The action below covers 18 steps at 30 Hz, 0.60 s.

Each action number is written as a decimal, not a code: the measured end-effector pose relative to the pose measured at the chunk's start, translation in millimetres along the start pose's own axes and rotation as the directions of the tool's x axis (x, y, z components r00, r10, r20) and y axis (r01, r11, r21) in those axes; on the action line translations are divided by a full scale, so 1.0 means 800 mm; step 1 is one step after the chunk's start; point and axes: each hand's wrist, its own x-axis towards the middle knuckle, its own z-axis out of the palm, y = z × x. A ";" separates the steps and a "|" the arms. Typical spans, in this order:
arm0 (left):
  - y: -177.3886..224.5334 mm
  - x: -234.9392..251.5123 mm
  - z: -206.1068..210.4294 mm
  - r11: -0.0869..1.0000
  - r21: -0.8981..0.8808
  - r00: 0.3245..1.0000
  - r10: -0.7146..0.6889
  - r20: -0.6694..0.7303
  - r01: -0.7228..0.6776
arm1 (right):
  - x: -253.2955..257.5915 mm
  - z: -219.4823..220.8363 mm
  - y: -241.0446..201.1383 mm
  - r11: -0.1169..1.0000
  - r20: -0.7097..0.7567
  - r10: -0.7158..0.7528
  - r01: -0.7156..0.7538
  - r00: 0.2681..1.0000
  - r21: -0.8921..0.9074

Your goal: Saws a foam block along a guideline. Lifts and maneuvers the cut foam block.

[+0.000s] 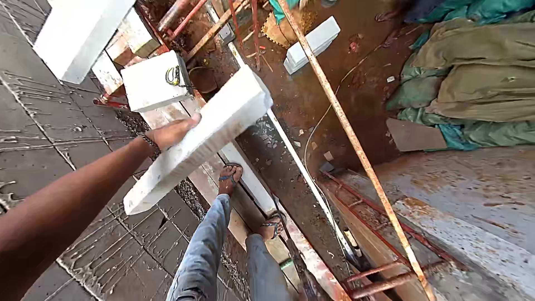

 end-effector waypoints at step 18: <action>-0.235 -0.187 -0.018 0.999 -0.047 0.995 0.004 -0.103 -0.009 | 0.083 0.181 0.148 0.997 -0.041 0.013 -0.010 0.999 0.073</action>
